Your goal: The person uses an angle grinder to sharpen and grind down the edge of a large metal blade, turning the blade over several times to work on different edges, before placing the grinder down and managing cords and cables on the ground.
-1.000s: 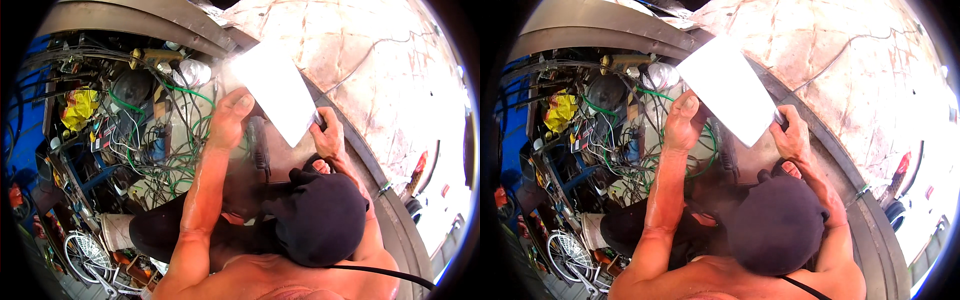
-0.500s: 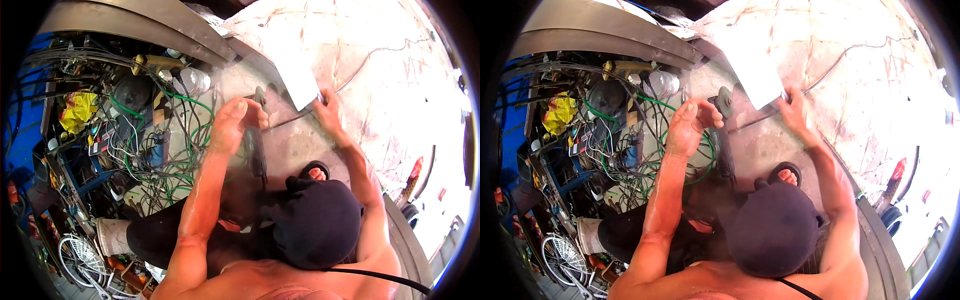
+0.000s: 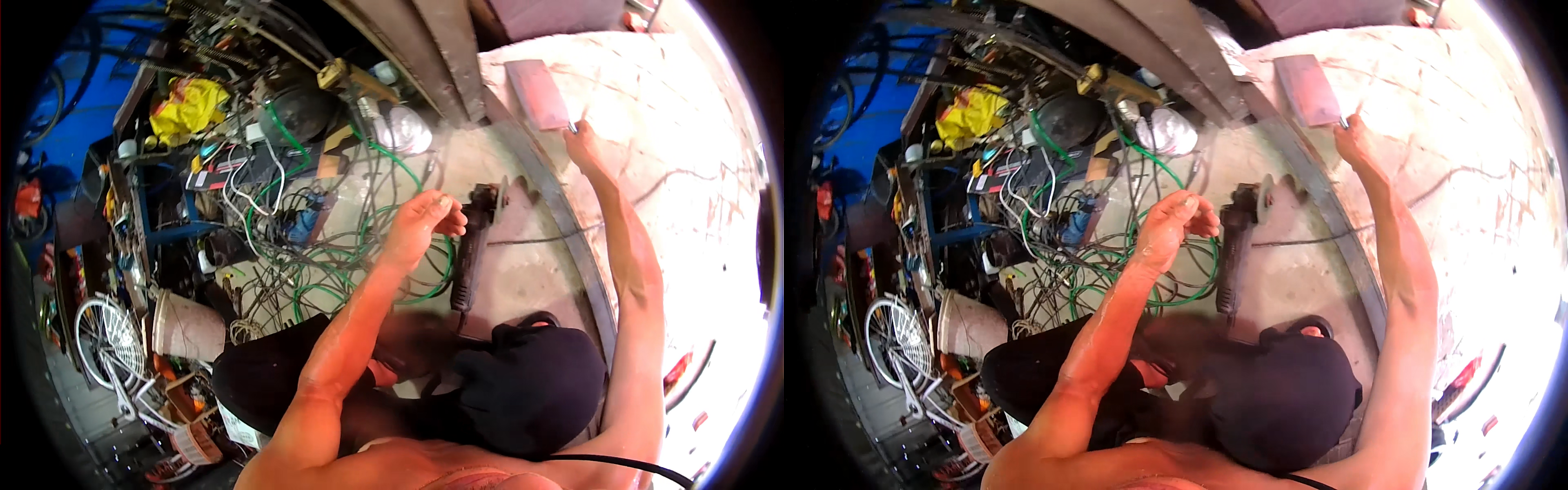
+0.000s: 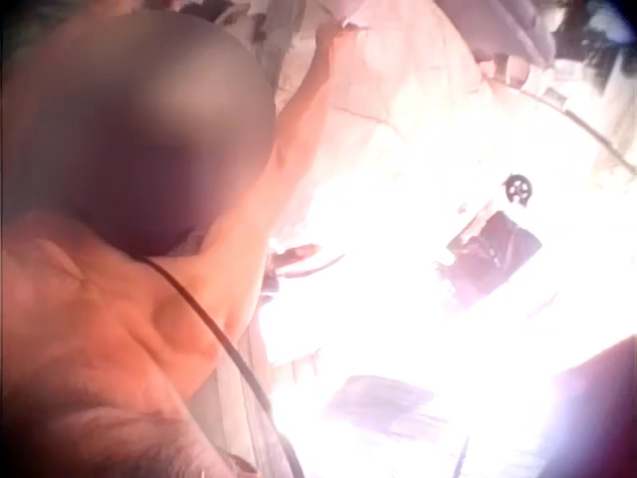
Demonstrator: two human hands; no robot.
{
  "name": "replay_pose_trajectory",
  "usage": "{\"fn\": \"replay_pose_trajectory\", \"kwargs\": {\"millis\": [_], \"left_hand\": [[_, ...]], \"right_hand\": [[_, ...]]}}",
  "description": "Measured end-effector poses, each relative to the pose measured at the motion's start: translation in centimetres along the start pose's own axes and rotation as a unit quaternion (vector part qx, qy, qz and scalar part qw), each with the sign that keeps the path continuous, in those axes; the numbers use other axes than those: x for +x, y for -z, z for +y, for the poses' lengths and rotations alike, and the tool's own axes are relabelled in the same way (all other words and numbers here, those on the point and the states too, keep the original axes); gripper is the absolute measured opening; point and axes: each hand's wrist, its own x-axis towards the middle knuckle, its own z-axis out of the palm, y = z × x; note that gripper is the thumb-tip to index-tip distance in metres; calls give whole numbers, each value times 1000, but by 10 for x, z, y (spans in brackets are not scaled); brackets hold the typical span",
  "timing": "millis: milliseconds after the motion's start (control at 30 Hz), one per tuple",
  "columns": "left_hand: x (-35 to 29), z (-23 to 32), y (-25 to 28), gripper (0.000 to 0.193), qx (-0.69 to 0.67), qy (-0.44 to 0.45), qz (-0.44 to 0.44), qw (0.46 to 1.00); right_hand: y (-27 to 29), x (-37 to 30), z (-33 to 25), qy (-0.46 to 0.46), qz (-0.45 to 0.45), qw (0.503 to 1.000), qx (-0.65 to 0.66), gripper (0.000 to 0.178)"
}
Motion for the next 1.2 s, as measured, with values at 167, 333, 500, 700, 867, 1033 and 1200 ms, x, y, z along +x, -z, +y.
{"fn": "replay_pose_trajectory", "kwargs": {"millis": [167, 333, 500, 700, 867, 1033, 1200], "left_hand": [[6, 28, 30, 16, 186, -25, 11, 982], [25, 91, 79, 15, 277, -86, 97, 952], [60, 123, 119, 27, 160, -77, 243, 954], [110, 134, 126, 25, 116, 23, 291, 950], [122, 130, 142, 17, 53, 12, 261, 964], [116, 129, 150, 24, 38, -15, 242, 969], [113, 114, 180, 31, 104, -54, 279, 953]], "right_hand": [[-9, -6, 5, 90, 27, 986, -137, 34], [2, -18, -6, 111, 8, 981, -161, 33], [21, -24, -12, 116, -31, 975, -189, 36], [50, -44, -56, 151, -52, 961, -224, 37], [72, -86, -158, 119, -192, 955, -190, 41], [87, -129, -274, 300, -294, 882, -212, 41], [23, -150, -358, 324, -373, 827, -267, 39]]}}
